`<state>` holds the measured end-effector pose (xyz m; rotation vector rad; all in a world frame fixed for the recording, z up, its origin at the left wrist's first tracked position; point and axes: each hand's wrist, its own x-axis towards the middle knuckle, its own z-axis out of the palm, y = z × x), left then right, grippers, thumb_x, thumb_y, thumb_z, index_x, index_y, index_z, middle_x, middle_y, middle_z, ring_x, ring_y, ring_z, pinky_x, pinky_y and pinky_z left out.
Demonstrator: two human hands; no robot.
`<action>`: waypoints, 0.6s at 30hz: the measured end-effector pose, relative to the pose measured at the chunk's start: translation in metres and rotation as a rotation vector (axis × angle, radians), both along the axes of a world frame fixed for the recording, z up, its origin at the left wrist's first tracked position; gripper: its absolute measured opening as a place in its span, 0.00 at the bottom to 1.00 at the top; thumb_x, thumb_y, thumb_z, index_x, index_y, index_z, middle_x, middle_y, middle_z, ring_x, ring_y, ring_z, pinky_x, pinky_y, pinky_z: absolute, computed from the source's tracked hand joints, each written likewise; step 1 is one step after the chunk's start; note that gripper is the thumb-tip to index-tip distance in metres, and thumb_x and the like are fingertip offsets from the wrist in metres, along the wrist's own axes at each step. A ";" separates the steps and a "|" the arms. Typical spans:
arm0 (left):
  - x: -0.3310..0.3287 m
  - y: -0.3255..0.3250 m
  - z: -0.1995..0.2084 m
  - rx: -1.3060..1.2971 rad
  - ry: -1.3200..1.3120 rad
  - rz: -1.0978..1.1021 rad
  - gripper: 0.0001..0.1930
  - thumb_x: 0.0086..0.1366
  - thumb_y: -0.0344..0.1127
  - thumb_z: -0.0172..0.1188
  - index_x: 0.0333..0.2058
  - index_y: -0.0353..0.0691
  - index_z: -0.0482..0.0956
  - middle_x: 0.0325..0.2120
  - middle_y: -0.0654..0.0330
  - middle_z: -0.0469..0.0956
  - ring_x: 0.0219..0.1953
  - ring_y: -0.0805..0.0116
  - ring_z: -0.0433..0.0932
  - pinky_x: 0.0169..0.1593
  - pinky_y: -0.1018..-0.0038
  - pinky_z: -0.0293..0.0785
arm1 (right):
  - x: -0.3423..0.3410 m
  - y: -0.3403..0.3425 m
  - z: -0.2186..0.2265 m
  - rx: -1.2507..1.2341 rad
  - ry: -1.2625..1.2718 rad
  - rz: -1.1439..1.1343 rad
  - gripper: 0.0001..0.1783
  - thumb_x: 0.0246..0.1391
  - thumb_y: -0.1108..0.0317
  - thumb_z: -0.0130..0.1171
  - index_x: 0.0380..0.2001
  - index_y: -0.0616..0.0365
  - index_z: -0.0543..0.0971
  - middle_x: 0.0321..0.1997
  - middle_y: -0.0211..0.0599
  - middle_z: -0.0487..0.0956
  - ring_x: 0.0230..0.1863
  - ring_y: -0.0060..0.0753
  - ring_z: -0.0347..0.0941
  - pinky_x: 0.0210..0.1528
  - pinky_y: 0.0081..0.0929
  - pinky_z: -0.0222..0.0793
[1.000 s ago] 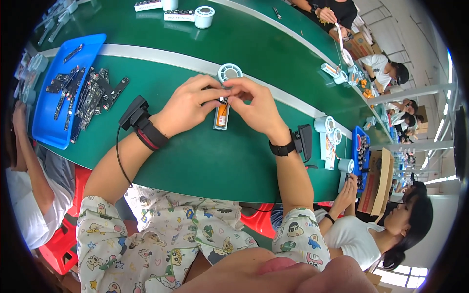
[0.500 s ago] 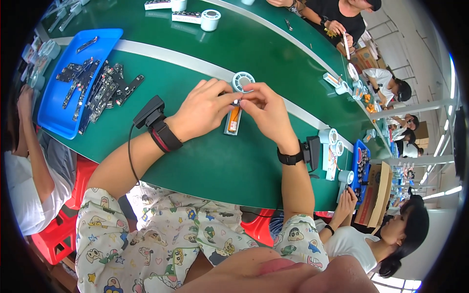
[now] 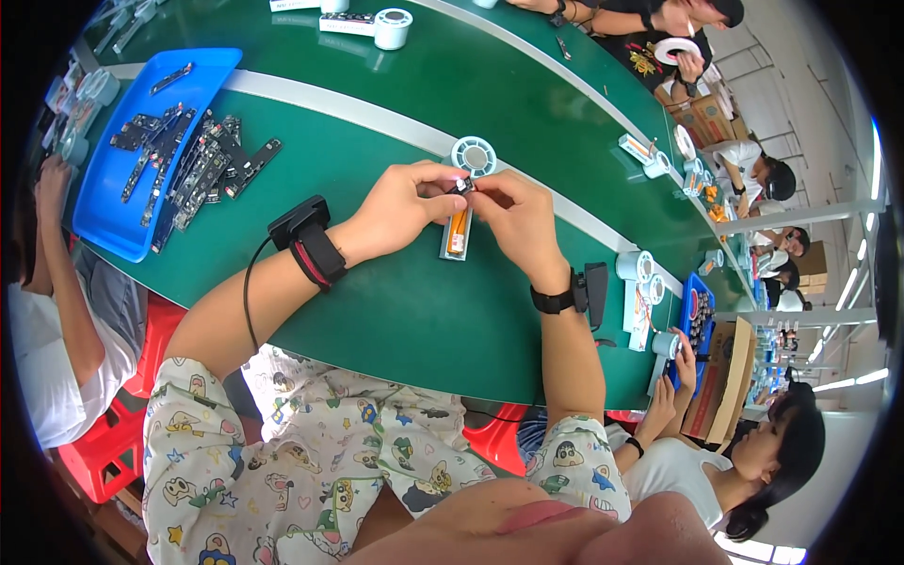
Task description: Assembling small electronic components into plastic housings on a factory production line.
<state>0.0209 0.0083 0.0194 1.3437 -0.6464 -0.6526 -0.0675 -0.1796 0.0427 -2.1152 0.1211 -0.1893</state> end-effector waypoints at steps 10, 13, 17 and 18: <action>-0.007 -0.002 0.000 0.122 0.065 0.058 0.16 0.67 0.33 0.67 0.48 0.28 0.81 0.34 0.56 0.82 0.28 0.74 0.80 0.29 0.76 0.79 | -0.004 0.024 -0.001 -0.758 -0.410 -0.073 0.06 0.53 0.78 0.65 0.36 0.60 0.82 0.31 0.40 0.79 0.29 0.44 0.80 0.30 0.35 0.77; -0.008 -0.003 0.001 0.143 0.068 0.048 0.16 0.66 0.34 0.67 0.48 0.28 0.81 0.33 0.56 0.82 0.27 0.74 0.80 0.28 0.76 0.79 | -0.009 0.026 0.004 -0.837 -0.332 -0.076 0.07 0.53 0.77 0.65 0.37 0.60 0.82 0.31 0.41 0.78 0.30 0.46 0.79 0.31 0.37 0.77; -0.008 -0.002 0.002 0.151 0.075 0.052 0.16 0.66 0.33 0.67 0.47 0.28 0.81 0.31 0.56 0.81 0.25 0.74 0.79 0.27 0.76 0.78 | -0.012 0.027 0.012 -0.881 -0.238 -0.037 0.09 0.53 0.76 0.64 0.39 0.60 0.82 0.32 0.42 0.78 0.31 0.48 0.80 0.33 0.38 0.77; -0.007 -0.001 0.001 0.170 0.078 0.047 0.15 0.66 0.33 0.67 0.47 0.28 0.81 0.31 0.56 0.81 0.25 0.74 0.79 0.27 0.76 0.78 | -0.013 0.029 0.014 -0.875 -0.220 -0.018 0.09 0.53 0.76 0.64 0.39 0.60 0.82 0.33 0.43 0.78 0.31 0.49 0.80 0.34 0.38 0.77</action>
